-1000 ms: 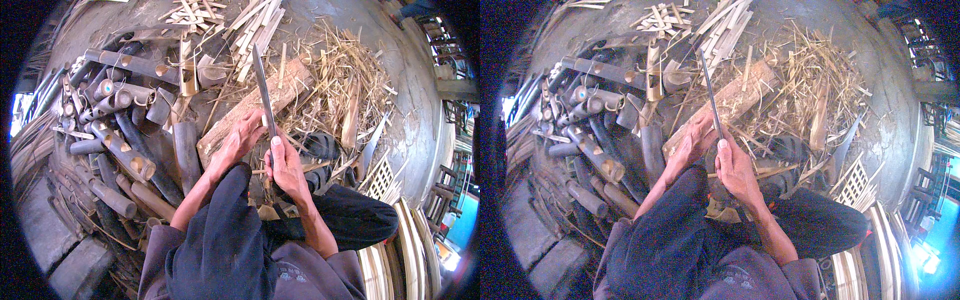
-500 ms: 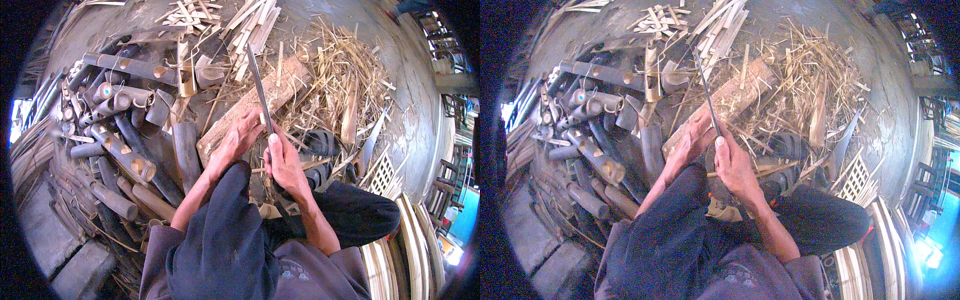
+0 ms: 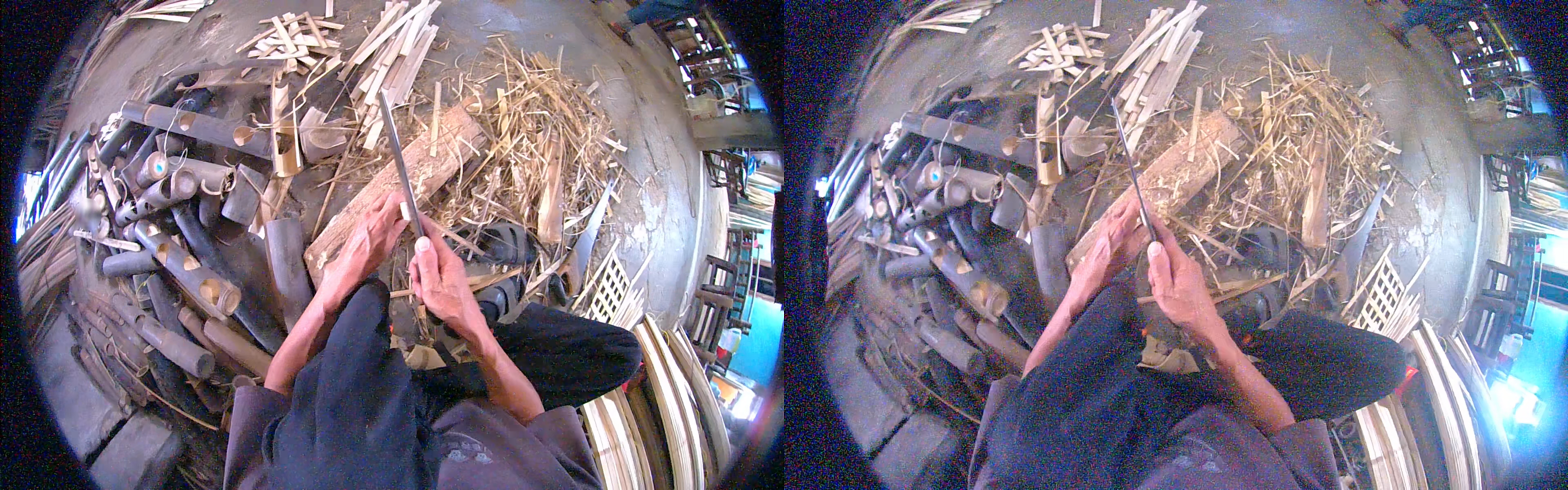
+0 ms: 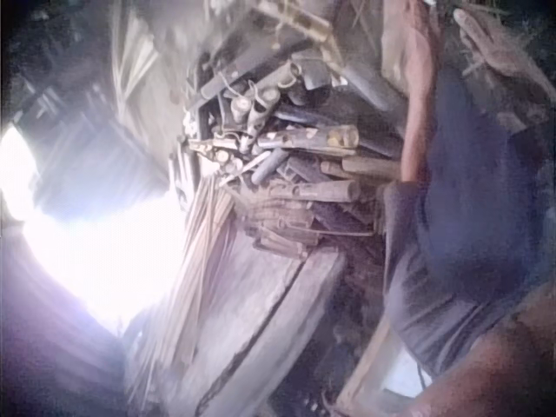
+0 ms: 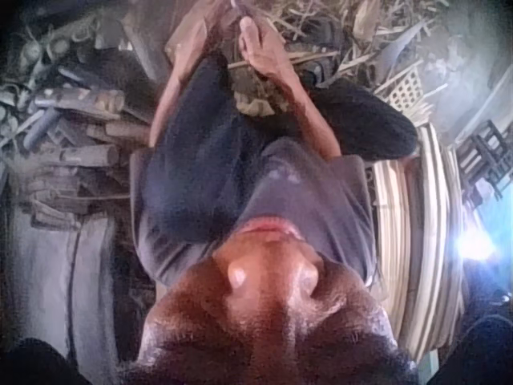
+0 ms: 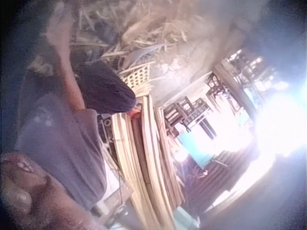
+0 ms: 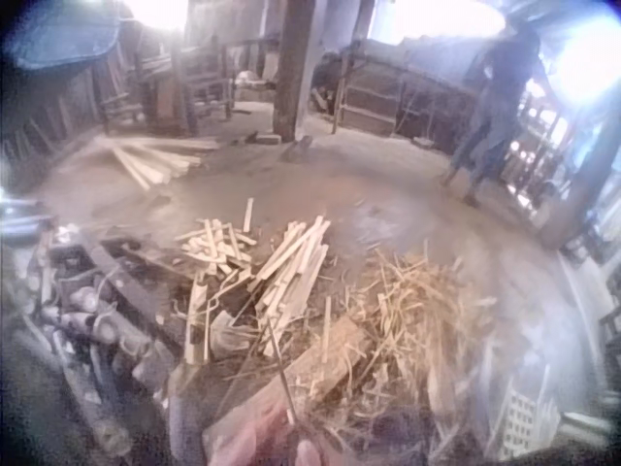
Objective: The person sits on the floor and uses a knife to split a piece of bamboo into thin strips. The person repeatedly positions the bamboo, slices it, and separates the resulting strips.
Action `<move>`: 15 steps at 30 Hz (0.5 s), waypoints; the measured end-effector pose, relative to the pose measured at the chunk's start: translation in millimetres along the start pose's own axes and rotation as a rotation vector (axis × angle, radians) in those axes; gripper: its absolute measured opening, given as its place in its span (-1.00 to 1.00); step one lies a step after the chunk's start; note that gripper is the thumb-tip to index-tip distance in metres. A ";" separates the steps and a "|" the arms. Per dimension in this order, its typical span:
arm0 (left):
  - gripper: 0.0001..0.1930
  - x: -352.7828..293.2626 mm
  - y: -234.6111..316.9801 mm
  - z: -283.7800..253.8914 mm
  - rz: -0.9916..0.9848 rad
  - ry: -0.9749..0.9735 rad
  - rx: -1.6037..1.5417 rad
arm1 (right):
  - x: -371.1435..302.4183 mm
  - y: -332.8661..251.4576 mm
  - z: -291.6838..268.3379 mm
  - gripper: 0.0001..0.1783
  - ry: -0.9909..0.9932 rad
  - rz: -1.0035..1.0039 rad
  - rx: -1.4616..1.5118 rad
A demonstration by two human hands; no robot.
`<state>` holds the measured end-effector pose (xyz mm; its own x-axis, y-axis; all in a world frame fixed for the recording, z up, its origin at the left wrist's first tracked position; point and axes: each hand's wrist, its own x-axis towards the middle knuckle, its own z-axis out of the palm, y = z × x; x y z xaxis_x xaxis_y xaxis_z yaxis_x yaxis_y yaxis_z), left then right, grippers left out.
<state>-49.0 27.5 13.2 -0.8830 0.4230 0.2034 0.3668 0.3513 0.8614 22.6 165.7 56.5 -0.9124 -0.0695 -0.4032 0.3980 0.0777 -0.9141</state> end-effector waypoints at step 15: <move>-0.74 3.8 2.0 -5.7 -0.092 0.011 0.042 | 5.2 -0.9 4.6 -0.46 0.016 -0.161 0.022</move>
<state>-53.3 25.2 18.3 -0.9167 0.3780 0.1295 0.2954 0.4231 0.8566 17.9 160.6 55.1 -0.9660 -0.0634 -0.2507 0.2481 0.0455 -0.9677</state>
